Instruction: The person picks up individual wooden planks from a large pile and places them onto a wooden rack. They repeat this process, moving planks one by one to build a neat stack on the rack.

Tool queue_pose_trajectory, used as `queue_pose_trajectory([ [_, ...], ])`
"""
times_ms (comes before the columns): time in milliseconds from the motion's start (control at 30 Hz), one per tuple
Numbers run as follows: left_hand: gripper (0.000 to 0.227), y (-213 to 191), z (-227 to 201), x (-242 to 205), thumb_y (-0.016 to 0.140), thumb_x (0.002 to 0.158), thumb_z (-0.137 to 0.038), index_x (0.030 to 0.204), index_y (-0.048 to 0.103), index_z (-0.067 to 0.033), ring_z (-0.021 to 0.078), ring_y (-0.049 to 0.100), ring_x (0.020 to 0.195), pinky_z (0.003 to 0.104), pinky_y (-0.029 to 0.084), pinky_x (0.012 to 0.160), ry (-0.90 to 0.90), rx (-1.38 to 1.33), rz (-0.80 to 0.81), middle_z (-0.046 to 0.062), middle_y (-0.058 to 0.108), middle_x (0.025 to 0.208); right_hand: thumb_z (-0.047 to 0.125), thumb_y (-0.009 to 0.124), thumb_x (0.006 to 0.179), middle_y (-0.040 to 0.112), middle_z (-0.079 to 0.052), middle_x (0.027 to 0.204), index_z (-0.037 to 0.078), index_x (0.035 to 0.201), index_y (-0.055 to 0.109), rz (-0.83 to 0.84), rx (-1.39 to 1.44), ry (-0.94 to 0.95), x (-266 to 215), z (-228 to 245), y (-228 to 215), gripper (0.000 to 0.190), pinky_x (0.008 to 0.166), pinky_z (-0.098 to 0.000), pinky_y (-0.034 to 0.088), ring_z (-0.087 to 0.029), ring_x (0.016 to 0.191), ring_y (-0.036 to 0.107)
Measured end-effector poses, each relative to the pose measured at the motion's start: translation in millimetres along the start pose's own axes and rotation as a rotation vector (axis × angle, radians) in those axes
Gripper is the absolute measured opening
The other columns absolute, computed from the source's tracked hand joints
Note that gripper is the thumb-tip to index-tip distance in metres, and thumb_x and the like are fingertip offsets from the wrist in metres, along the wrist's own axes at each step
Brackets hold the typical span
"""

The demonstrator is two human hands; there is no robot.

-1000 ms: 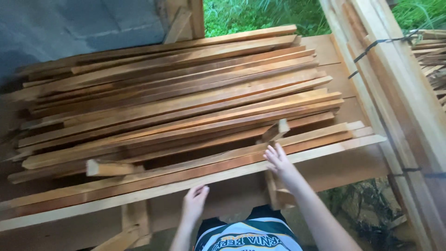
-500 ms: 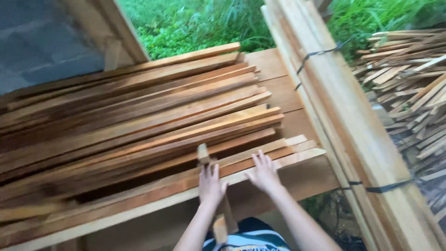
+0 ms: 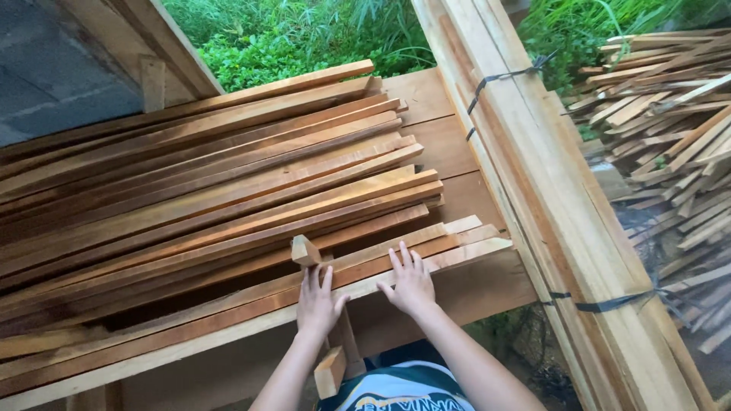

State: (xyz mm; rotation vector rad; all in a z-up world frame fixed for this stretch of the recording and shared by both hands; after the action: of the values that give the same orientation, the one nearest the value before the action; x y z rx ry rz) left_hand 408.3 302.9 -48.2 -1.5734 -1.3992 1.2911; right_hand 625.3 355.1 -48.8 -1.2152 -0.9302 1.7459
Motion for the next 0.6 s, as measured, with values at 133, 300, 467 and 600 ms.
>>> queue_pose_trajectory([
  [133, 0.087, 6, 3, 1, 0.084, 0.081, -0.047, 0.153, 0.046, -0.0153, 0.0447, 0.036, 0.149, 0.052, 0.039, 0.120, -0.022, 0.052, 0.047, 0.018, 0.042, 0.155, 0.054, 0.073, 0.087, 0.026, -0.011, 0.169, 0.017, 0.156, 0.042, -0.047, 0.023, -0.031, -7, -4, -1, 0.085, 0.114, -0.0541, 0.040, -0.036, 0.146, 0.035],
  [300, 0.082, 25, 21, 27, 0.080, 0.081, -0.059, 0.147, 0.055, -0.0173, 0.0476, 0.038, 0.148, 0.056, 0.039, 0.118, -0.088, -0.050, 0.119, 0.019, 0.045, 0.154, 0.046, 0.076, 0.086, 0.036, -0.006, 0.165, 0.016, 0.142, 0.059, -0.137, 0.108, -0.208, 7, -57, 7, 0.066, 0.111, -0.0506, 0.044, -0.032, 0.141, 0.042],
  [467, 0.079, 17, -4, 48, 0.076, 0.087, -0.052, 0.152, 0.051, -0.0141, 0.0378, 0.048, 0.145, 0.051, 0.042, 0.118, -0.172, -0.202, 0.360, 0.016, 0.050, 0.156, 0.035, 0.083, 0.073, 0.073, -0.009, 0.089, 0.016, 0.076, 0.077, -0.707, 0.170, -0.040, 9, -202, -25, 0.020, 0.094, -0.0408, 0.052, -0.031, 0.095, 0.070],
  [600, 0.104, 8, -95, 64, 0.080, 0.080, -0.059, 0.160, 0.036, -0.0083, 0.0414, 0.033, 0.152, 0.055, 0.033, 0.122, -0.013, 0.023, 0.367, 0.018, 0.038, 0.163, 0.052, 0.080, 0.083, 0.067, -0.011, 0.129, 0.008, 0.121, 0.073, -0.653, 0.266, 0.173, 12, -311, 8, 0.058, 0.109, -0.0457, 0.046, -0.031, 0.126, 0.062],
])
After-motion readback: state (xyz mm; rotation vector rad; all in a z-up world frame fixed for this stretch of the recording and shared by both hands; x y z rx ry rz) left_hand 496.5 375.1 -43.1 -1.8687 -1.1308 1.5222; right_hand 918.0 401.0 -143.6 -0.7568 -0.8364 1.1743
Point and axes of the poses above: each hand's wrist, its own x-axis towards the middle knuckle, its own y-axis out of the palm, z = x × y, the point moved 6 cm from there along x, towards the middle knuckle
